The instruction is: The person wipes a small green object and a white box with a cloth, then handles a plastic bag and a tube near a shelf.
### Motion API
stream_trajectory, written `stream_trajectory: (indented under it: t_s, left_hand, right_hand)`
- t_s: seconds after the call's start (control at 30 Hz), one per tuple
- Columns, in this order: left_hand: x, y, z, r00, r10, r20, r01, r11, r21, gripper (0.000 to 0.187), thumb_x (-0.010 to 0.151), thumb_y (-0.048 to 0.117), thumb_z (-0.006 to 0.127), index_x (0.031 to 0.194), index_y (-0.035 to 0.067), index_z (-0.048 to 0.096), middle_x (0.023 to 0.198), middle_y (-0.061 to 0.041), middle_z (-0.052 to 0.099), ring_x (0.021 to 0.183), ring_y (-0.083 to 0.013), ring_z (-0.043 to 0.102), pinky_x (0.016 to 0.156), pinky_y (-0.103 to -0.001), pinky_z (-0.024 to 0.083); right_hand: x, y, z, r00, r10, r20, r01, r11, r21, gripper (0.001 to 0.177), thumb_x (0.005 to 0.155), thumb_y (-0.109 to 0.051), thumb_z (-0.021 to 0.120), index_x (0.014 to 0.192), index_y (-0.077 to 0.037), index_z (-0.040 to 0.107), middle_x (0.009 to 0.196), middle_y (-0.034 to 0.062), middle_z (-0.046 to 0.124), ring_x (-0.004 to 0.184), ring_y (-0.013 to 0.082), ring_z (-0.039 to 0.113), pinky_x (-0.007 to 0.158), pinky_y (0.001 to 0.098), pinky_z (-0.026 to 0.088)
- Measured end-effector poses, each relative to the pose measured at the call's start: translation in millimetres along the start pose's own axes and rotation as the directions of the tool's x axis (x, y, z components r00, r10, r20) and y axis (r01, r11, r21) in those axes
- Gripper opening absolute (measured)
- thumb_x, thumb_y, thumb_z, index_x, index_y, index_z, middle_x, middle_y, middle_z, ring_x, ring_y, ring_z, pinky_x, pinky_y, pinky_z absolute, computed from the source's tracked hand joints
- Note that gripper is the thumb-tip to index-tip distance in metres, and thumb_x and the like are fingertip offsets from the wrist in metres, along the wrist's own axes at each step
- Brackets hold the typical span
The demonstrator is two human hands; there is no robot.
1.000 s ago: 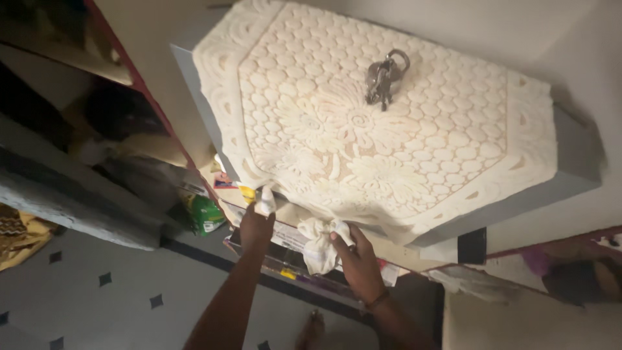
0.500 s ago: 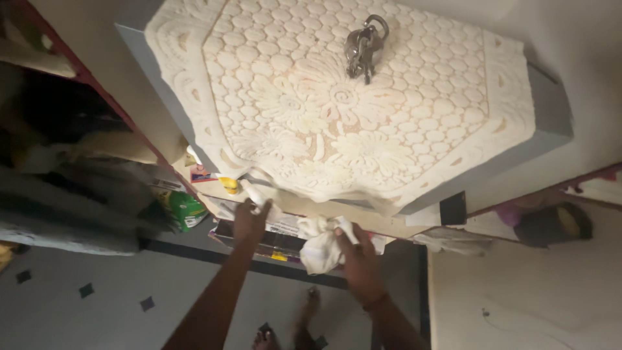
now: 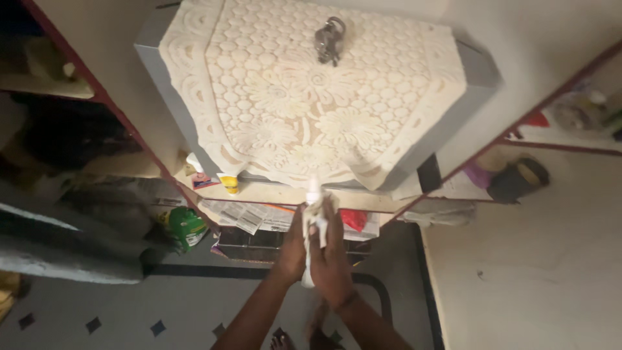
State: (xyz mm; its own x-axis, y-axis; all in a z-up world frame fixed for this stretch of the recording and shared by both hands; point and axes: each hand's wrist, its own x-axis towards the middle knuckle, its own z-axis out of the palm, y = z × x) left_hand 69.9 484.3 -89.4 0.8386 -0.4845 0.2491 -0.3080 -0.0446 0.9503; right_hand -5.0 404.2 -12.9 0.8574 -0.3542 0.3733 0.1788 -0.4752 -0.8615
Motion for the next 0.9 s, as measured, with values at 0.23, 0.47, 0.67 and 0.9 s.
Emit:
stream_trajectory:
  t_s: [0.23, 0.47, 0.67, 0.9]
  left_hand:
    - [-12.1, 41.4, 14.7, 0.983, -0.054, 0.177, 0.061, 0.998, -0.032, 0.055, 0.112, 0.036, 0.033, 0.153, 0.0, 0.037, 0.148, -0.03, 0.049, 0.141, -0.0399, 0.047, 0.112, -0.044, 0.038]
    - [-24.5, 121.2, 23.4, 0.951, -0.215, 0.222, 0.18, 0.969, 0.168, 0.051, 0.104, 0.044, 0.047, 0.133, 0.004, 0.057, 0.103, -0.025, 0.071, 0.101, -0.0397, 0.069, 0.086, -0.046, 0.053]
    - [-20.3, 146.0, 73.4, 0.66, -0.481, 0.578, 0.748, 0.493, -0.445, 0.054, 0.103, 0.055, 0.054, 0.101, 0.003, 0.069, 0.072, -0.007, 0.063, 0.045, -0.0156, 0.055, 0.035, -0.028, 0.037]
    - [-36.3, 153.2, 157.8, 0.615, -0.307, 0.726, 0.788, 0.213, -0.577, 0.056, 0.103, 0.059, 0.05, 0.096, 0.006, 0.068, 0.076, -0.003, 0.07, 0.045, -0.0102, 0.059, 0.028, -0.019, 0.032]
  right_hand:
    - [8.4, 4.2, -30.9, 0.96, 0.194, -0.202, -0.201, 0.979, -0.017, 0.056, 0.11, -0.037, 0.038, 0.153, -0.001, 0.037, 0.147, 0.0227, 0.048, 0.127, 0.0296, 0.057, 0.103, 0.0405, 0.048]
    - [9.4, 15.9, -88.8, 0.976, -0.21, -0.05, 0.178, 0.915, -0.363, 0.051, 0.103, -0.031, 0.051, 0.144, 0.001, 0.053, 0.085, 0.0069, 0.069, 0.079, 0.0209, 0.066, 0.101, 0.0417, 0.049]
    - [29.3, 17.9, -143.6, 0.749, 0.654, 0.107, -0.374, 0.283, 0.883, 0.026, 0.1, -0.03, 0.062, 0.107, -0.005, 0.063, 0.083, 0.0043, 0.071, 0.074, 0.0155, 0.069, 0.07, 0.0322, 0.055]
    - [3.0, 38.3, -221.4, 0.824, 0.566, -0.036, -0.328, 0.527, 0.784, 0.036, 0.105, -0.037, 0.056, 0.108, -0.003, 0.066, 0.085, 0.0054, 0.071, 0.071, 0.0156, 0.067, 0.067, 0.032, 0.053]
